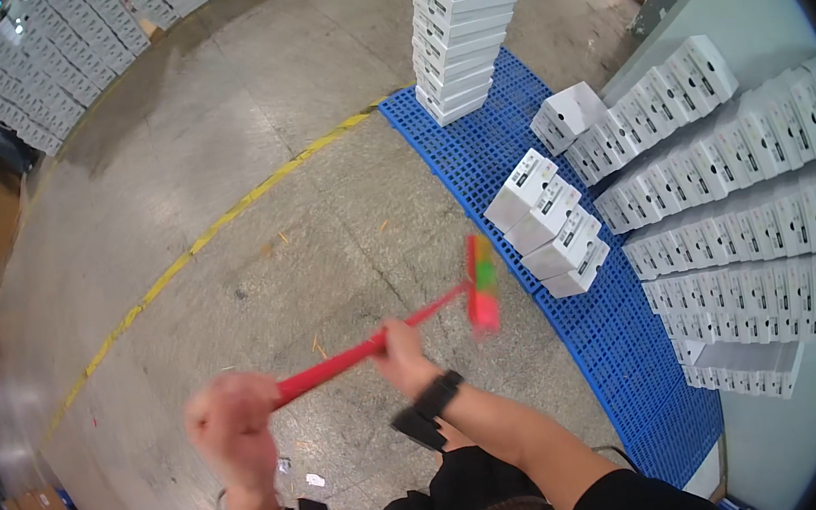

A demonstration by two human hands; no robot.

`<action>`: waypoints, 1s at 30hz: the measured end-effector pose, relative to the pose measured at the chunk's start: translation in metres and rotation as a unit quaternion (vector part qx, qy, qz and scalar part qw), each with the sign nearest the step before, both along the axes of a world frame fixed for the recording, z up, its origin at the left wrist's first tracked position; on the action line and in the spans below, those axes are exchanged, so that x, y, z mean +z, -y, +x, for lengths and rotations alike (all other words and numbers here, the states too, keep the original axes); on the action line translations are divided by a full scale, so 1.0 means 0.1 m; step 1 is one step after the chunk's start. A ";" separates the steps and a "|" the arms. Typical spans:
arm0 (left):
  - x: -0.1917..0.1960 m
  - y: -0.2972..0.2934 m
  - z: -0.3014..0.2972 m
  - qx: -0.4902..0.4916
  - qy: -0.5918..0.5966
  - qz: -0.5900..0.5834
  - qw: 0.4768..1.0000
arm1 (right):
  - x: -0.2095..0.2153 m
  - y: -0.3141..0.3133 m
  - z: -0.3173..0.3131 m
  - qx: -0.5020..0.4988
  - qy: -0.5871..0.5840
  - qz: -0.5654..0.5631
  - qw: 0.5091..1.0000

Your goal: Sweeping the floor in a warehouse/factory setting.

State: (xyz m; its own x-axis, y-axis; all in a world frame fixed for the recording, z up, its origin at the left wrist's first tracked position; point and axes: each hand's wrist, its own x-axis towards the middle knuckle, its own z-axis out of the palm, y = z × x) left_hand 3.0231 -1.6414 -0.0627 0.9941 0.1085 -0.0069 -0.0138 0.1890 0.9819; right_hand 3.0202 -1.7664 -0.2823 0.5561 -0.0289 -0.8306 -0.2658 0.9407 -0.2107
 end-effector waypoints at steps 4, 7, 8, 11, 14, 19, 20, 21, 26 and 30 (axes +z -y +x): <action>-0.04 0.10 0.54 0.028 0.116 -0.021 0.993 | 0.12 0.00 1.21 0.062 0.110 -0.048 0.991; -0.01 0.25 0.61 0.043 0.159 0.028 0.986 | 0.28 0.11 1.62 0.088 0.118 -0.065 0.987; 0.08 0.20 0.58 0.054 0.179 0.053 0.981 | 0.53 0.09 1.57 0.091 0.143 -0.044 0.985; 0.72 -0.11 0.38 0.010 0.198 0.051 0.979 | 1.15 -0.19 1.24 0.114 0.129 0.002 0.985; 0.88 -0.42 0.31 0.043 0.135 0.011 0.990 | 1.23 -0.34 0.84 0.119 0.043 0.036 0.991; 0.51 -0.41 0.55 0.140 0.036 0.009 0.990 | 0.59 -0.55 0.90 0.084 -0.047 0.108 0.989; 0.47 -0.40 0.53 0.112 0.017 0.049 0.992 | 0.39 -0.62 0.99 0.090 -0.018 0.089 0.992; 0.46 -0.41 0.48 0.084 -0.011 0.089 0.992 | 0.39 -0.67 1.03 0.095 0.005 0.069 0.993; 0.56 -0.45 0.14 0.092 0.098 0.021 0.991 | 0.80 -0.73 1.22 0.181 0.090 0.084 0.976; 0.65 -0.11 -0.44 -0.014 0.155 0.148 0.977 | 0.94 -0.41 1.07 0.242 0.135 0.016 0.961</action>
